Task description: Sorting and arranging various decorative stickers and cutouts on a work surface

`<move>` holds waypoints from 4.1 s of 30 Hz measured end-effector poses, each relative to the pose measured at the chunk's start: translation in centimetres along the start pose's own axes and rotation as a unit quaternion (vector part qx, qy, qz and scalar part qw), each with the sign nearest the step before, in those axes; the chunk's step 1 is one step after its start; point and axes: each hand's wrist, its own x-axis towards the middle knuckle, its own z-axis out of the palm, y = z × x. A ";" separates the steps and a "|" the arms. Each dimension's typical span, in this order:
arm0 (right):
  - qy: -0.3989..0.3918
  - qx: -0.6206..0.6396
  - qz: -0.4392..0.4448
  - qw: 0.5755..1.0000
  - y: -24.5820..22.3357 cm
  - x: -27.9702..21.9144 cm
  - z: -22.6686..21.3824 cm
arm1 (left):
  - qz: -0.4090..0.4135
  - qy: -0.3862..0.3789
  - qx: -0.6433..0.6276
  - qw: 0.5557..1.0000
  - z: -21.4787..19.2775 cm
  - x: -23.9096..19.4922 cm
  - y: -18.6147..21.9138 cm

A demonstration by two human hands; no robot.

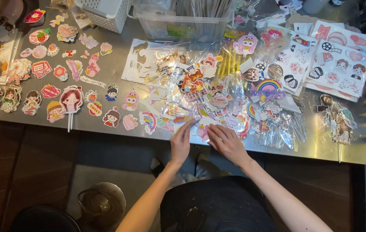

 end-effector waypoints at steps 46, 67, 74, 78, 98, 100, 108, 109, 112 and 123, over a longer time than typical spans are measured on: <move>-0.154 0.581 0.234 0.764 -27.9 34.3 6.6 | -0.231 0.382 -0.414 0.794 -33.7 3.6 0.4; -0.173 0.312 0.273 0.894 -26.3 61.8 28.6 | -0.386 0.515 -0.389 0.660 -61.1 8.6 -7.2; -0.228 0.169 0.177 0.942 -15.5 66.2 46.7 | -0.436 0.553 -0.348 0.619 -61.2 14.4 -10.9; -0.276 0.152 0.158 0.936 -15.1 66.6 49.2 | -0.423 0.548 -0.357 0.627 -60.4 17.6 -12.9; -0.144 0.647 0.397 0.635 -49.9 66.6 21.3 | -0.229 0.396 -0.326 0.828 -69.0 20.3 -9.9; -0.147 0.657 0.423 0.607 -52.8 66.0 21.7 | -0.227 0.404 -0.332 0.822 -71.5 18.5 -9.1; -0.113 0.732 0.424 0.521 -60.3 62.3 23.6 | -0.185 0.419 -0.335 0.823 -78.8 12.0 -9.9; -0.107 0.731 0.428 0.520 -61.1 62.4 23.1 | -0.186 0.413 -0.336 0.826 -79.5 11.6 -10.2; -0.111 0.717 0.421 0.544 -62.4 61.8 22.0 | -0.213 0.395 -0.343 0.825 -80.3 10.8 -11.3; 0.016 0.615 0.489 0.619 -53.0 56.9 21.2 | -0.319 0.323 -0.304 0.838 -75.9 11.9 -13.0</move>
